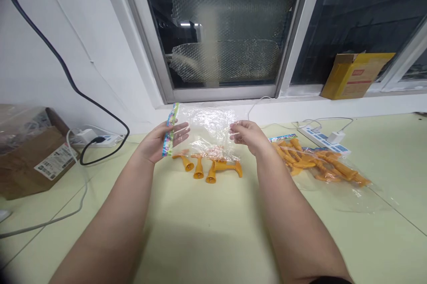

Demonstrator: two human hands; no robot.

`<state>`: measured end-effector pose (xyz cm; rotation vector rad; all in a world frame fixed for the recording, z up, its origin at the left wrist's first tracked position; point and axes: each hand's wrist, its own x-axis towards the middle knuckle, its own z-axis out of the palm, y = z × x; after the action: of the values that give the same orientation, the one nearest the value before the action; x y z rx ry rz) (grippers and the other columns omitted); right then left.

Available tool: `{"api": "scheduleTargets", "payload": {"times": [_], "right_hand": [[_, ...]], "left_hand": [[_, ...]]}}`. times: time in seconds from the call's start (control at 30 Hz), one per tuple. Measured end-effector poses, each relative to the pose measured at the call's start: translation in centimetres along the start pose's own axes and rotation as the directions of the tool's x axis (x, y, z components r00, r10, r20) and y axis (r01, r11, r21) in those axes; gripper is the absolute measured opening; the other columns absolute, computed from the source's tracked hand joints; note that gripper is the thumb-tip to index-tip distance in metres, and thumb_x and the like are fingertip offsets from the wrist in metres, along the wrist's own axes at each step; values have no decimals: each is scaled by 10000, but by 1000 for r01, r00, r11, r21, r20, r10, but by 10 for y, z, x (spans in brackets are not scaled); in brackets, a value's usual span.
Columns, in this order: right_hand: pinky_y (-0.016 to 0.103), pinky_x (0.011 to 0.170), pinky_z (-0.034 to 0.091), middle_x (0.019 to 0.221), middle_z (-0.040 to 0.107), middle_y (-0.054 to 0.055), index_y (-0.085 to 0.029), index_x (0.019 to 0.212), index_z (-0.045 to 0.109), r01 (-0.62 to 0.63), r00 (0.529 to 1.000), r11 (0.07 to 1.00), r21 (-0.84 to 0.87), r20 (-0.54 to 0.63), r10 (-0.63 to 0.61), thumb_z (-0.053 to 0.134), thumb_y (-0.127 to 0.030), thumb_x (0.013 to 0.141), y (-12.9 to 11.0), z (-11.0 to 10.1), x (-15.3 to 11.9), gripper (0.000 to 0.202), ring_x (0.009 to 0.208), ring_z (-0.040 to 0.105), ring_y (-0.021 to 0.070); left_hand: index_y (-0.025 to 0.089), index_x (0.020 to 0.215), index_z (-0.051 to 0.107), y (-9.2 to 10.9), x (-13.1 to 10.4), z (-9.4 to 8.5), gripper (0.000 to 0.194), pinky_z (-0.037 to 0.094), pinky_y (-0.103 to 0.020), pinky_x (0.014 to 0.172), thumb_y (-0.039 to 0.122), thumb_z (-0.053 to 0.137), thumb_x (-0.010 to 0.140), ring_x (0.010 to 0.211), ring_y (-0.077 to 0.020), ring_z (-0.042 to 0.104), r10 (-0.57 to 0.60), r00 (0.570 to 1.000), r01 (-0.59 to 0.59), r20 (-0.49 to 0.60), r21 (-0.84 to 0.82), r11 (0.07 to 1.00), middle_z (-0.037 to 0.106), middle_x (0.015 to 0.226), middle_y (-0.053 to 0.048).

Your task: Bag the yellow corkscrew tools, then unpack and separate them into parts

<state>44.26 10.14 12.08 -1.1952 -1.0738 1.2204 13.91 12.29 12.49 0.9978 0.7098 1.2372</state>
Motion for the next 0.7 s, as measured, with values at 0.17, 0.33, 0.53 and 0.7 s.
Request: {"api": "scheduleTargets", "payload": {"times": [0.17, 0.33, 0.53, 0.7], "right_hand": [[228, 602, 517, 800, 692, 25, -185, 782, 642, 41, 999, 998, -48, -1, -41, 808, -290, 765, 2, -2, 2, 198, 647, 661, 117], [224, 596, 505, 746, 673, 11, -181, 755, 633, 48, 999, 993, -106, -15, -50, 793, -287, 792, 3, -2, 3, 196, 631, 652, 108], [232, 602, 521, 813, 708, 17, -199, 860, 648, 65, 998, 994, -85, 23, -63, 807, -360, 785, 1, -3, 2, 239, 657, 685, 124], [230, 598, 529, 853, 731, 22, -222, 928, 669, 119, 990, 991, -62, 85, -114, 817, -453, 761, 0, -5, -1, 322, 665, 700, 131]], "left_hand": [[126, 914, 668, -7, 7, -6, 271, 618, -335, 843, 298, 826, 775, 831, -185, 739, 62, 988, -37, -140, 173, 984, 730, 913, -93], [123, 848, 662, -13, 11, -3, 346, 594, -259, 706, 330, 889, 689, 678, -117, 675, 172, 960, -118, -221, 236, 964, 683, 794, -33], [160, 895, 623, -10, 8, 2, 384, 599, -296, 629, 405, 854, 711, 632, -134, 665, 192, 957, -135, -219, 250, 959, 669, 797, -17], [214, 1061, 613, -9, 5, 1, 474, 617, -325, 666, 448, 846, 722, 739, -182, 729, 168, 981, -135, -93, 289, 948, 731, 975, -51]]}}
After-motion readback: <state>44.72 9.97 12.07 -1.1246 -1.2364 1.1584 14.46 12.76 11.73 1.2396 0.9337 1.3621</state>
